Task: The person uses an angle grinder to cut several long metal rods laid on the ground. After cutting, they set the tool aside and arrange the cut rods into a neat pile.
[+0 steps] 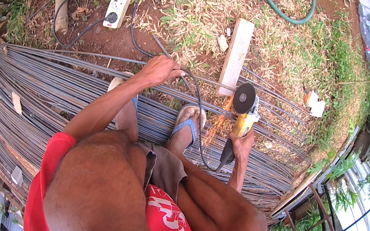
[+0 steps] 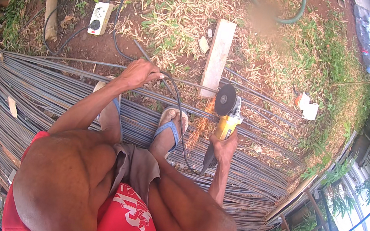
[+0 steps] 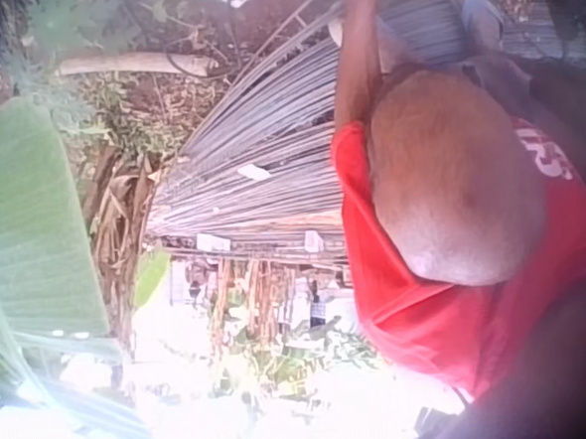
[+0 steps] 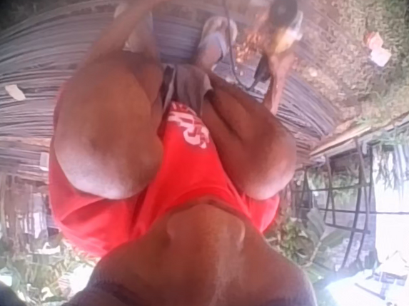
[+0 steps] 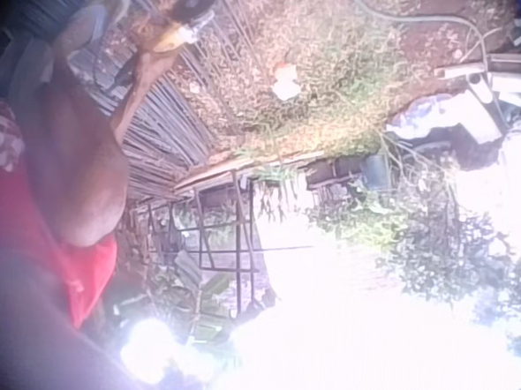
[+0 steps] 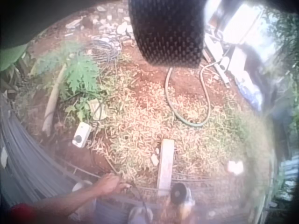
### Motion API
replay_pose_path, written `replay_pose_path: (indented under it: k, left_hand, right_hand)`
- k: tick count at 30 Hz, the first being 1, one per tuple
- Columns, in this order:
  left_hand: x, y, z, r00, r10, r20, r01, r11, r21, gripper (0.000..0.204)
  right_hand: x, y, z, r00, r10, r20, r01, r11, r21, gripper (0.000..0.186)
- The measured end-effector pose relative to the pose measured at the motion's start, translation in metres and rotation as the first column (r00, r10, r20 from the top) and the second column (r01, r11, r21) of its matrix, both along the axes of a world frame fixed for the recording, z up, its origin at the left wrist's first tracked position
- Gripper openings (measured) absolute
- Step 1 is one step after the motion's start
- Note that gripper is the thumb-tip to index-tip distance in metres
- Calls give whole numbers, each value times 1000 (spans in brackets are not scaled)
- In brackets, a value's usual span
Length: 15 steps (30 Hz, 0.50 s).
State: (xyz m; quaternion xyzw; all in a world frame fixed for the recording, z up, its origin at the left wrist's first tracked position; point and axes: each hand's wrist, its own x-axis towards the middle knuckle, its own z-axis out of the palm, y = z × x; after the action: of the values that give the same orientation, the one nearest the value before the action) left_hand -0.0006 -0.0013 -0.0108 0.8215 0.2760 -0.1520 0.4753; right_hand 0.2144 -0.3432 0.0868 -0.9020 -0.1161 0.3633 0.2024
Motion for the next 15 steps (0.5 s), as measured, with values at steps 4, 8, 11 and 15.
replay_pose_path:
  k: [4,8,11,15]
  left_hand:
    - [0,0,2,1000,-1,-11,2,1000,9,42]
    - [3,3,10,999,-9,-40,9,1000,-2,46]
    - [3,2,8,999,-6,-47,6,1000,4,44]
    - [1,0,2,999,-16,-34,17,999,40,44]
  right_hand:
    - [3,-2,-2,999,37,9,-37,999,-26,62]
    - [3,1,-1,1000,-5,-8,4,1000,-16,64]
    - [2,2,-1,1000,-1,9,1,1000,-9,65]
    - [3,3,-2,1000,-11,-6,11,1000,12,64]
